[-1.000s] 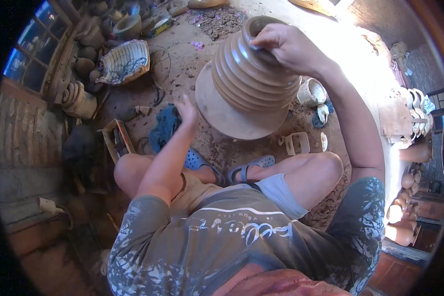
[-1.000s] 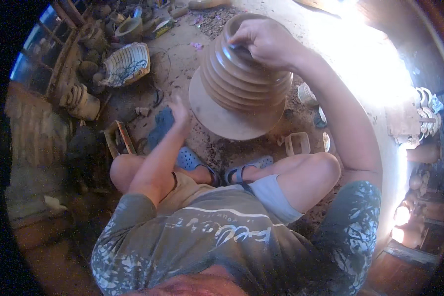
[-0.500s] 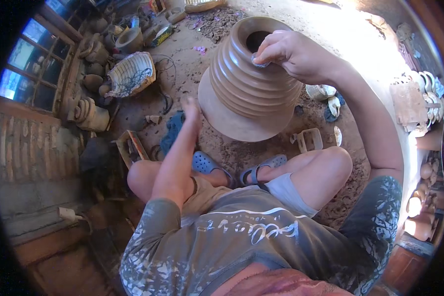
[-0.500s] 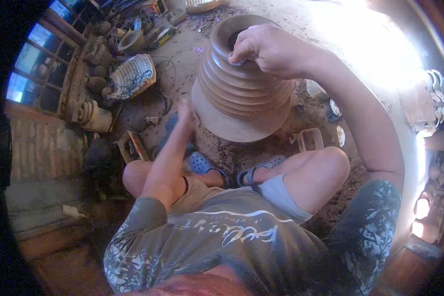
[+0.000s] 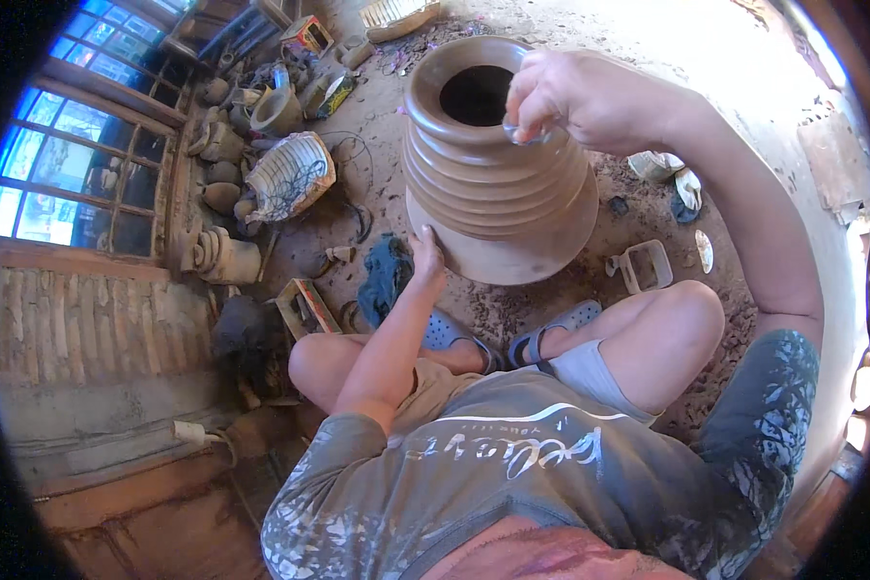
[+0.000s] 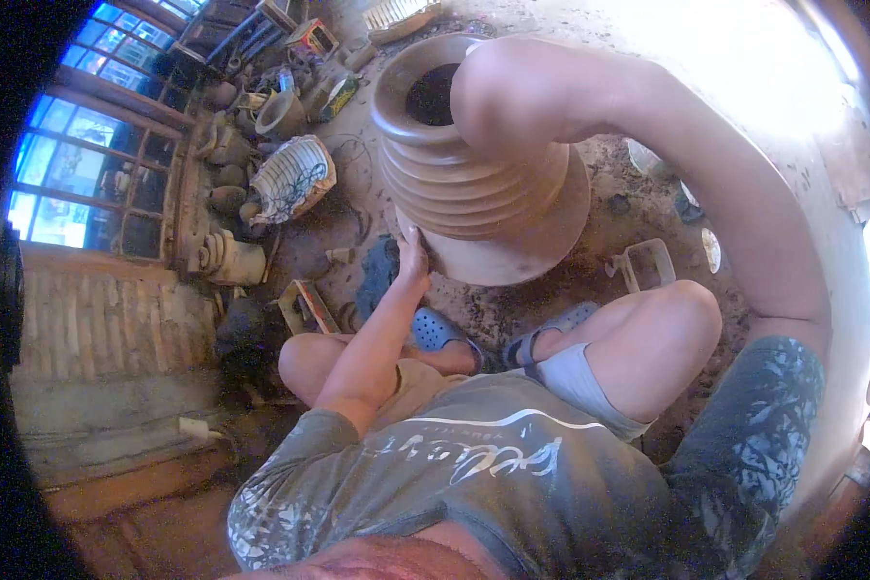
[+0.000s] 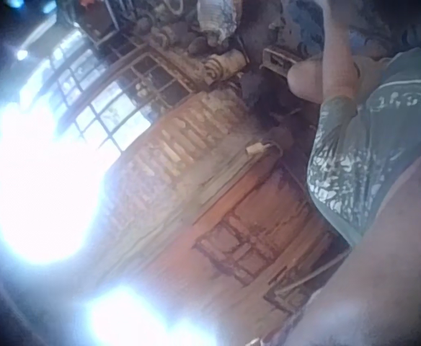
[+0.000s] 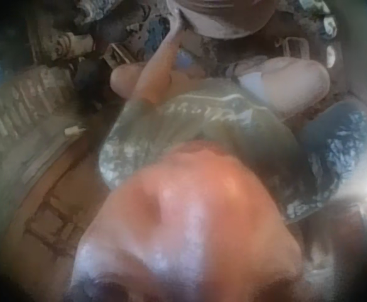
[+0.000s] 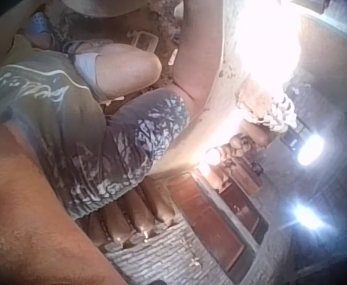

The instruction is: The person shapes and smooths the exterior of a clay pot on a manual pottery wheel using a small scraper and a brush, then lifts the finished pot and carries it across the studio to a storage area.

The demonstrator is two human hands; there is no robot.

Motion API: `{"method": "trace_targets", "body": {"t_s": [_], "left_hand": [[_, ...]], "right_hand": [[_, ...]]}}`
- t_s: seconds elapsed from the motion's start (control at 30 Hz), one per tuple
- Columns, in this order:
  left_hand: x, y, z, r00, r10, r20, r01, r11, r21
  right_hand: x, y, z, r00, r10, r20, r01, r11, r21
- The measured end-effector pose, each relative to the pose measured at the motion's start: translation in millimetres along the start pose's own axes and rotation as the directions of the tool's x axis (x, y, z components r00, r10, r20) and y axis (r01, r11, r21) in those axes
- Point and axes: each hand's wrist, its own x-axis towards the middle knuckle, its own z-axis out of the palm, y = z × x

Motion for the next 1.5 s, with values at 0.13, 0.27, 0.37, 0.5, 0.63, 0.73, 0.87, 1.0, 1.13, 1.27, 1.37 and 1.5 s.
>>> {"method": "trace_targets", "body": {"t_s": [0.13,0.27,0.37,0.5,0.63,0.73,0.87,1.0,1.13,1.27,1.37,1.5], "left_hand": [[12,12,24,1.0,0.029,-0.002,-0.029,0.999,-0.045],[91,21,-13,0.989,0.115,0.089,-0.126,0.983,0.133],[107,36,-7,0.942,0.206,0.266,-0.252,0.956,0.151],[94,37,-15,0.984,0.157,0.084,-0.165,0.981,0.099],[3,-13,27,0.987,0.044,-0.153,-0.031,0.996,0.087],[-106,-65,74,0.972,-0.234,-0.021,0.233,0.971,-0.043],[-169,-76,95,0.766,-0.521,0.375,0.539,0.84,0.066],[-71,-47,50,0.981,-0.179,-0.074,0.151,0.945,-0.289],[5,35,8,0.977,-0.205,0.049,0.207,0.884,-0.419],[-16,-6,40,0.985,-0.172,0.018,0.171,0.959,-0.225],[-69,-86,59,0.986,-0.149,0.069,0.16,0.966,-0.202],[-90,-29,67,0.991,-0.093,-0.091,0.055,0.932,-0.359]], "right_hand": [[-37,30,2,0.92,0.073,-0.384,-0.028,0.992,0.122],[-45,56,46,0.595,0.563,-0.573,-0.225,0.801,0.554],[-39,64,77,0.512,0.69,-0.511,-0.271,0.695,0.666],[-27,59,96,0.494,0.759,-0.425,-0.223,0.583,0.782],[-38,50,116,0.438,0.768,-0.467,-0.025,0.53,0.847],[-31,28,120,0.363,0.806,-0.467,0.031,0.49,0.871],[-32,17,121,0.307,0.838,-0.452,-0.032,0.484,0.875],[-34,9,108,0.316,0.814,-0.488,-0.208,0.561,0.801],[-61,15,75,0.426,0.77,-0.475,-0.471,0.637,0.611],[-23,29,14,0.792,0.459,-0.402,-0.488,0.872,0.034],[36,27,-3,0.844,0.514,-0.154,-0.516,0.856,0.024],[68,22,13,0.667,0.745,0.014,-0.721,0.64,0.267]]}}
